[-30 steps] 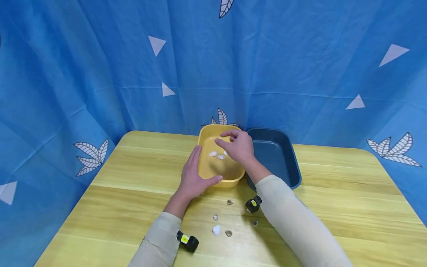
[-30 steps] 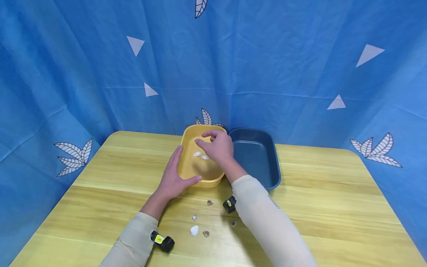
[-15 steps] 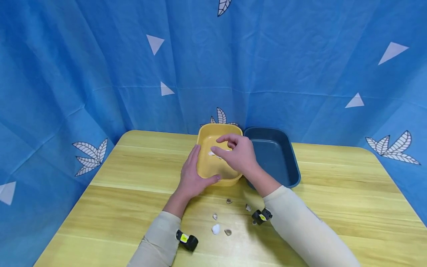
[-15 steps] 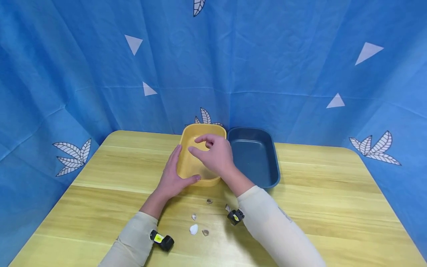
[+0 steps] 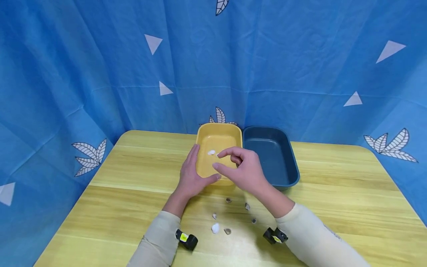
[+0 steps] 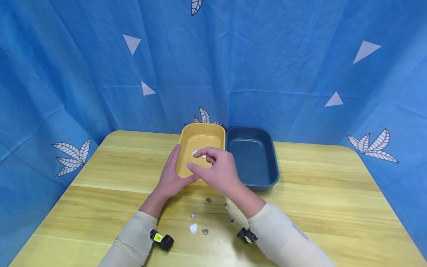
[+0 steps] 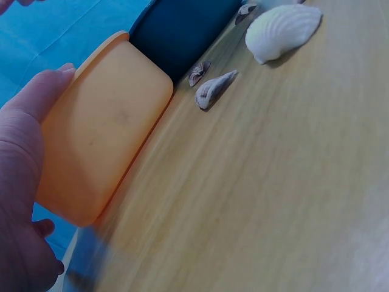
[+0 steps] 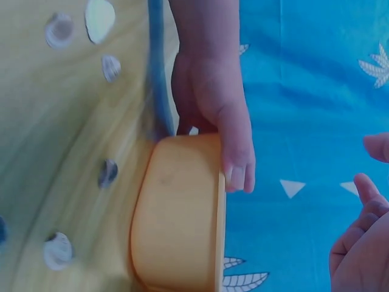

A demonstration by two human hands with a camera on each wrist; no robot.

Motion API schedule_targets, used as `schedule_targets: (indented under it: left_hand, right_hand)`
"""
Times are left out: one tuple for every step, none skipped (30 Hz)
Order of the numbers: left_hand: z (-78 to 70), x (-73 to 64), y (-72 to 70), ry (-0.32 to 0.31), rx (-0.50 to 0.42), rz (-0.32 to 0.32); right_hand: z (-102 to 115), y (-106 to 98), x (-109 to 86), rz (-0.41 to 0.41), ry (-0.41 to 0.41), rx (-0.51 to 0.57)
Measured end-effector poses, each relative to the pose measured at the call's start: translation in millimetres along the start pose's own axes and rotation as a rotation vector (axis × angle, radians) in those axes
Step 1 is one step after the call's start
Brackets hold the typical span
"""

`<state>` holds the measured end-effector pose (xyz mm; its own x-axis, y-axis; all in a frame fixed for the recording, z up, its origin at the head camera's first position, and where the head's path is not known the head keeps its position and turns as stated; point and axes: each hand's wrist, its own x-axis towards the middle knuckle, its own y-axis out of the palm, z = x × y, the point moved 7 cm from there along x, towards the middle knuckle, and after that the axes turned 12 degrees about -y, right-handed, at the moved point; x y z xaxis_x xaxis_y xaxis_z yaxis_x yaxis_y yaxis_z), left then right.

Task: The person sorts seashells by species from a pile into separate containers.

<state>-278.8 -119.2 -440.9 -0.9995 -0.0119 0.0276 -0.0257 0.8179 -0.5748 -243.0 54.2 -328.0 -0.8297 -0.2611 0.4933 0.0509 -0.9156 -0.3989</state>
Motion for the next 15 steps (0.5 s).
schedule_targets:
  left_hand:
    - [-0.1,0.0,-0.5,0.001,0.000,-0.002]
    - [-0.1,0.1,-0.9,0.002,0.003,-0.002]
    - [-0.2,0.0,-1.3,0.004,0.004,-0.002]
    - [-0.2,0.0,-1.6,0.005,0.005,-0.001]
    - [-0.2,0.1,-1.7,0.008,0.006,0.001]
    - [-0.1,0.3,-1.9,0.012,0.005,0.002]
    - [-0.2,0.2,-2.1,0.016,0.002,0.003]
    - [-0.2,0.3,-2.3,0.021,-0.001,0.003]
    - [-0.3,0.3,-2.4,0.026,-0.003,0.001]
    - [-0.3,0.5,-2.4,0.031,-0.004,0.000]
    - [-0.2,0.5,-2.4,0.033,-0.005,-0.001]
    - [-0.3,0.4,-2.5,0.034,-0.005,-0.004]
    - [-0.1,0.4,-2.4,0.032,-0.007,-0.006]
    - [-0.1,0.4,-2.3,0.030,-0.007,-0.007]
    - [0.0,0.2,-2.4,0.027,-0.006,-0.008]
  right_hand:
    - [1.7,-0.1,-2.5,0.004,-0.001,0.004]
    - [3.4,-0.2,-5.0,0.007,-0.005,0.007]
    - [4.7,0.0,-7.5,0.011,-0.007,0.010]
    - [5.9,0.3,-9.8,0.016,-0.014,0.008]
    - [7.3,0.6,-12.0,0.020,-0.022,0.004]
    - [8.2,1.0,-14.2,0.024,-0.030,0.000]
    - [9.2,1.2,-16.5,0.025,-0.037,-0.004]
    - [10.1,1.4,-18.8,0.023,-0.043,-0.003]
    - [10.9,1.6,-21.0,0.021,-0.047,-0.002]
    - [11.6,1.6,-23.5,0.016,-0.048,0.002]
    - [12.2,1.6,-26.2,0.009,-0.047,0.008]
    - [12.7,1.9,-29.2,0.005,-0.043,0.016]
    - [12.8,2.3,-32.5,0.000,-0.038,0.022]
    - [12.5,2.8,-36.0,-0.006,-0.031,0.029]
    - [12.1,3.3,-39.7,-0.011,-0.024,0.036]
